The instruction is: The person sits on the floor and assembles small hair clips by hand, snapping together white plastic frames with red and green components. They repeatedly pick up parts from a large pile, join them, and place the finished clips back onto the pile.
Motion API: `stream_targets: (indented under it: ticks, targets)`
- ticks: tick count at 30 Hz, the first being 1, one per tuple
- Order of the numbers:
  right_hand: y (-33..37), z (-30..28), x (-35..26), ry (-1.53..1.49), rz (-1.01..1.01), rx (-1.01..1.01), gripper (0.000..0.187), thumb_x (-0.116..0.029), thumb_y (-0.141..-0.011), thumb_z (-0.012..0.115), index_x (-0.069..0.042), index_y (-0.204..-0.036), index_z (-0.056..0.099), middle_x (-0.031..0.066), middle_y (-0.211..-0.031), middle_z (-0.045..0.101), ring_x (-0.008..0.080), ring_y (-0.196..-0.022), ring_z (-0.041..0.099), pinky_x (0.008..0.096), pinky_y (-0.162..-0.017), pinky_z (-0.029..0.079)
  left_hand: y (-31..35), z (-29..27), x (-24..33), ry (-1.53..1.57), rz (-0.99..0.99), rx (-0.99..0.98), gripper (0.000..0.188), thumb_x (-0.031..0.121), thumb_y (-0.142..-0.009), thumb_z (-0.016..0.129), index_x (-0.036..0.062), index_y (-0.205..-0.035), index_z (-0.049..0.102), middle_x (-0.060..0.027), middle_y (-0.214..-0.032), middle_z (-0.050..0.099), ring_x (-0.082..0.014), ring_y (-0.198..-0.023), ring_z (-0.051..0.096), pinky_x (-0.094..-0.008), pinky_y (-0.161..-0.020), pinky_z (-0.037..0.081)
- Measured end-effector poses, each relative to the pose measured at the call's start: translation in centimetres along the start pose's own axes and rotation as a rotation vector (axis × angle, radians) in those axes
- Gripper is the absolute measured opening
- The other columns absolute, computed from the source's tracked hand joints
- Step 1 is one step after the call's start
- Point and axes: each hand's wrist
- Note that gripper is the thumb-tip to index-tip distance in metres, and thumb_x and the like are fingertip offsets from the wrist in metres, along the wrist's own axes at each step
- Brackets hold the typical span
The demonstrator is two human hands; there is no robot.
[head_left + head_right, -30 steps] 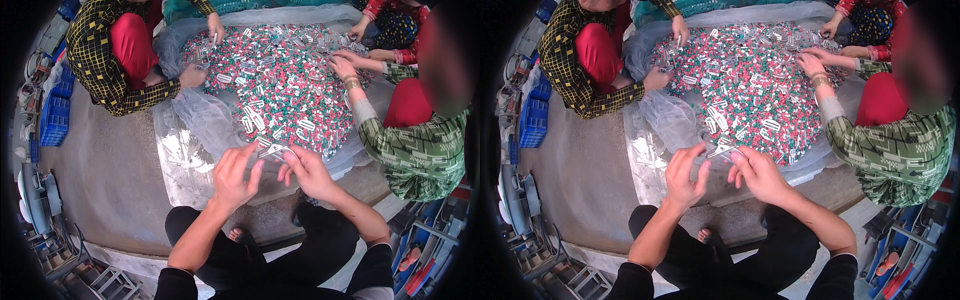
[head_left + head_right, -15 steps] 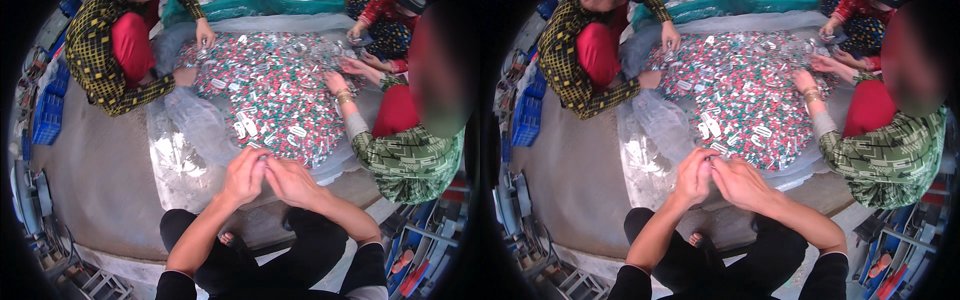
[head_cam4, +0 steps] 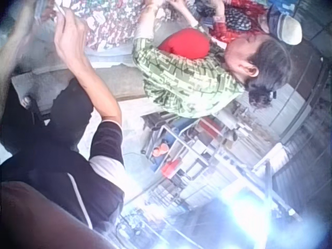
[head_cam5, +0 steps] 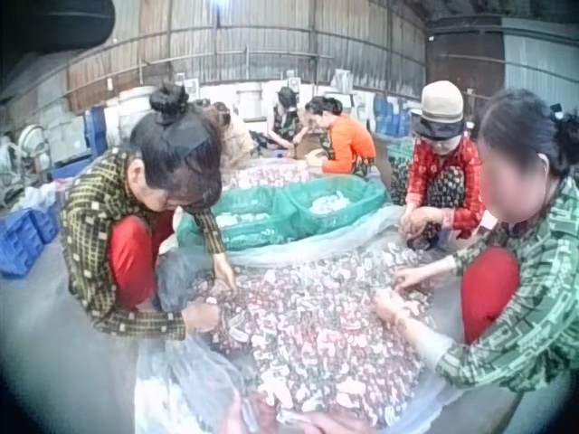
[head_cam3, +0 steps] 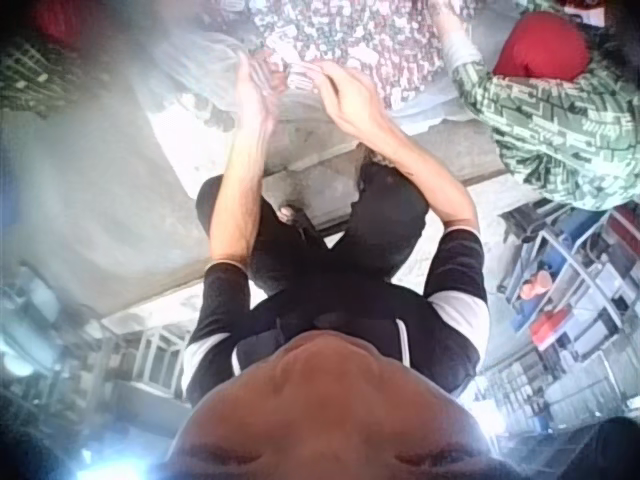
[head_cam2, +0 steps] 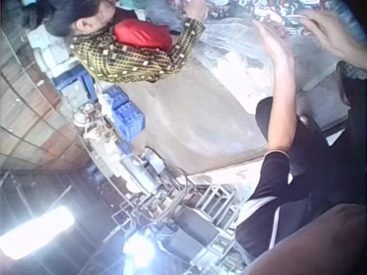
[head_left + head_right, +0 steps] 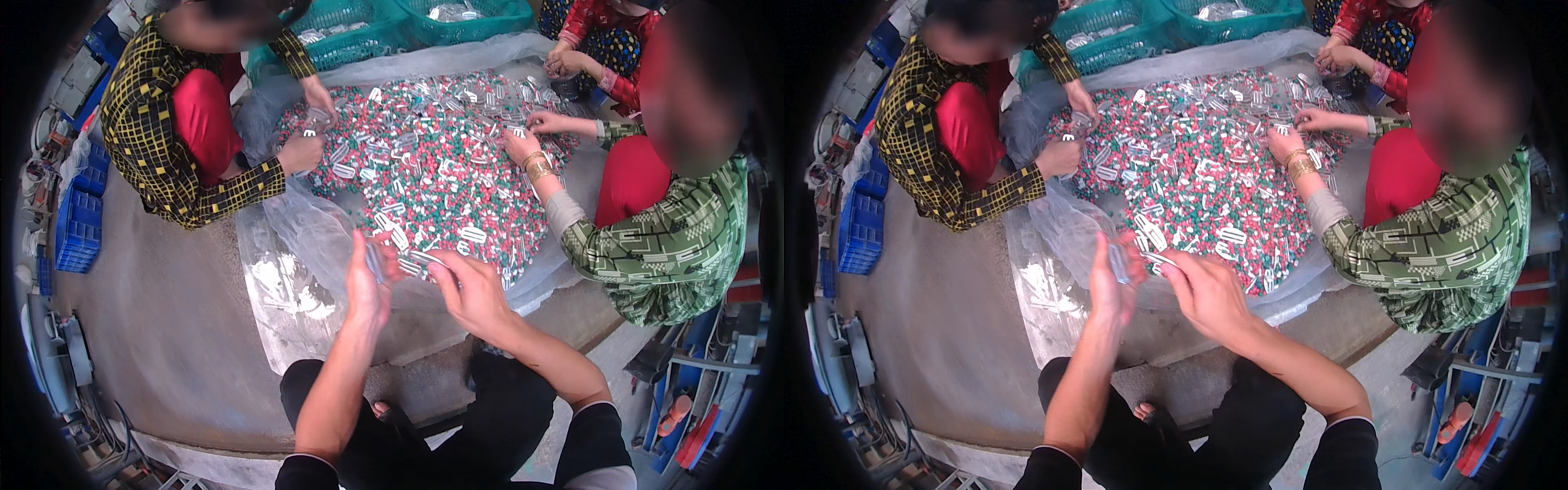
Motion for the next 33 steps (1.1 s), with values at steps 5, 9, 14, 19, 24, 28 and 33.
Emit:
stream_targets:
  ticks: [5,9,14,19,24,28,33]
  targets:
    - [0.1,-0.5,1.9,0.456,-0.105,-0.177,0.042,-0.022,-0.087,0.068,-0.006,-0.125,0.061,0.0141,-0.118,0.062,0.0274,-0.112,0.056,0.0461,-0.099,0.042,0.6,2.4,-3.7,0.421,-0.228,-0.151,0.051,0.048,-0.104,0.039,0.0098,-0.137,0.048,-0.0094,-0.111,0.063,-0.0200,-0.095,0.061,-0.0416,-0.091,0.049]
    - [0.1,-1.6,3.0,0.273,-0.148,-0.258,0.050,-0.028,-0.088,0.069,-0.004,-0.130,0.058,0.0183,-0.132,0.055,0.0357,-0.125,0.048,0.0503,-0.110,0.033,-3.8,-0.8,-7.9,0.413,-0.170,0.010,0.037,0.030,-0.105,0.042,0.0104,-0.135,0.049,-0.0112,-0.118,0.062,-0.0231,-0.105,0.061,-0.0442,-0.094,0.051]
    - [4.4,-2.4,13.5,0.301,0.181,-0.109,0.054,-0.028,-0.088,0.068,-0.002,-0.134,0.054,0.0245,-0.141,0.047,0.0416,-0.136,0.039,0.0531,-0.115,0.026,-5.3,-2.0,-11.4,0.333,-0.151,0.261,0.031,0.018,-0.104,0.044,0.0048,-0.131,0.050,-0.0140,-0.117,0.064,-0.0273,-0.112,0.061,-0.0444,-0.095,0.053]
    - [7.4,0.1,22.1,0.444,0.303,-0.024,0.067,-0.031,-0.088,0.067,-0.001,-0.142,0.042,0.0283,-0.152,0.032,0.0445,-0.142,0.028,0.0581,-0.117,0.019,-8.7,2.3,-8.6,0.102,-0.008,0.139,0.037,0.008,-0.101,0.041,-0.0013,-0.137,0.041,-0.0187,-0.126,0.061,-0.0296,-0.111,0.063,-0.0444,-0.098,0.052]
    - [8.1,1.3,24.9,0.435,0.274,0.001,0.070,-0.035,-0.088,0.063,-0.001,-0.145,0.038,0.0281,-0.154,0.027,0.0435,-0.144,0.025,0.0590,-0.117,0.016,-15.8,9.4,-2.9,0.010,0.035,0.060,0.040,0.002,-0.094,0.043,-0.0029,-0.133,0.047,-0.0177,-0.122,0.062,-0.0271,-0.108,0.063,-0.0432,-0.099,0.052]
    - [7.9,1.6,24.8,0.375,0.229,0.015,0.069,-0.036,-0.088,0.062,0.000,-0.143,0.041,0.0273,-0.154,0.030,0.0430,-0.144,0.026,0.0594,-0.117,0.017,-24.0,19.0,10.3,0.182,0.320,-0.223,0.032,0.018,-0.100,0.044,-0.0047,-0.121,0.052,-0.0198,-0.119,0.061,-0.0284,-0.109,0.061,-0.0463,-0.097,0.051]
    - [8.2,2.4,24.8,0.333,0.233,-0.046,0.066,-0.034,-0.088,0.062,0.000,-0.140,0.043,0.0278,-0.153,0.031,0.0430,-0.143,0.027,0.0604,-0.117,0.017,-25.4,18.7,14.2,0.056,0.527,-0.223,0.088,0.050,-0.100,0.047,-0.0028,-0.154,0.001,-0.0242,-0.156,0.024,-0.0389,-0.140,0.034,-0.0509,-0.114,0.031]
Point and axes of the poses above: each hand's wrist, its own y-axis away from the middle knuckle, its own z-axis out of the palm, x = y × z
